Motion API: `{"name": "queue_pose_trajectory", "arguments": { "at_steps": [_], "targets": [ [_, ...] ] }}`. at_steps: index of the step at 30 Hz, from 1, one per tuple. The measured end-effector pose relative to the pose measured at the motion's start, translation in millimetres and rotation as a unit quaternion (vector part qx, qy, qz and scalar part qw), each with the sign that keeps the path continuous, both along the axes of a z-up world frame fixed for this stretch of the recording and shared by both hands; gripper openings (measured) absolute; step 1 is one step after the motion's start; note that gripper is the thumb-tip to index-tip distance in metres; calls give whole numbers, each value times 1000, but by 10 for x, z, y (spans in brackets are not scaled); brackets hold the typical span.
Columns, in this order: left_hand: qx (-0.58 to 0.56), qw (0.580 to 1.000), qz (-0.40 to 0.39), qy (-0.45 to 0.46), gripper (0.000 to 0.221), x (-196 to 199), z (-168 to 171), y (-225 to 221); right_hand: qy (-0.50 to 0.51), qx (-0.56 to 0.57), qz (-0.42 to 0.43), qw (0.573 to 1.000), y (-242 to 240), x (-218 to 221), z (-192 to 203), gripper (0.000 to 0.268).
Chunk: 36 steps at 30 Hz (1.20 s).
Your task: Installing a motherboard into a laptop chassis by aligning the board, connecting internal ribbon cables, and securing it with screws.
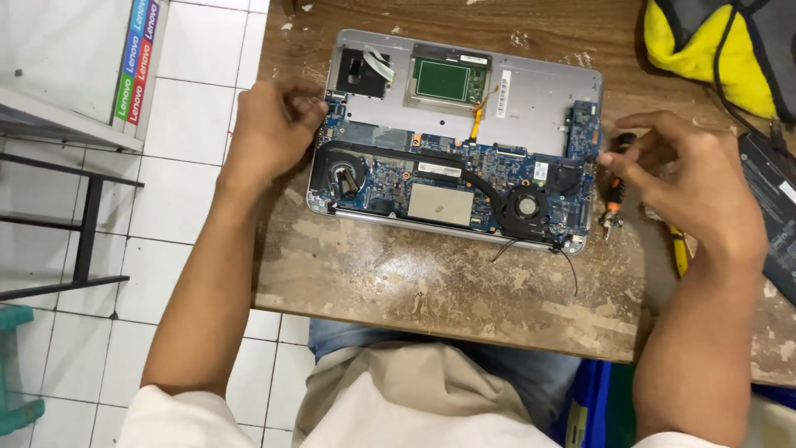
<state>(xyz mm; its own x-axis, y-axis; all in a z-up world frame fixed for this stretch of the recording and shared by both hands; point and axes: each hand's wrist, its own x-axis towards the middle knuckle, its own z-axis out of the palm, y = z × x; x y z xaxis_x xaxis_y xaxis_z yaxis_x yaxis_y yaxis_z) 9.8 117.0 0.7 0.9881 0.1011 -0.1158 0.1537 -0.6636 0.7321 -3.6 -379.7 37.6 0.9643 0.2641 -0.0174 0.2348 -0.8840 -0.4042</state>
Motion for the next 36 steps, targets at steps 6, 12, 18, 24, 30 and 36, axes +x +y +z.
{"name": "queue_pose_trajectory", "arguments": {
  "at_steps": [6,12,18,24,30,36],
  "targets": [
    [10,990,-16,136,10,292,275,8,124,60,-62,989,199,-36,102,19],
    [26,978,-20,205,11,381,517,-61,194,121,-101,968,395,-61,316,34],
    [143,952,-193,-189,42,89,526,-400,235,144,-86,957,261,-39,265,38],
    [262,857,-444,18,132,-51,533,-976,273,146,-106,945,249,17,247,15],
    [303,819,-487,1,123,33,444,-966,276,156,-125,940,293,19,254,10],
    [308,813,-495,4,143,110,346,-958,285,151,-134,937,289,47,236,11]
  ]
}}
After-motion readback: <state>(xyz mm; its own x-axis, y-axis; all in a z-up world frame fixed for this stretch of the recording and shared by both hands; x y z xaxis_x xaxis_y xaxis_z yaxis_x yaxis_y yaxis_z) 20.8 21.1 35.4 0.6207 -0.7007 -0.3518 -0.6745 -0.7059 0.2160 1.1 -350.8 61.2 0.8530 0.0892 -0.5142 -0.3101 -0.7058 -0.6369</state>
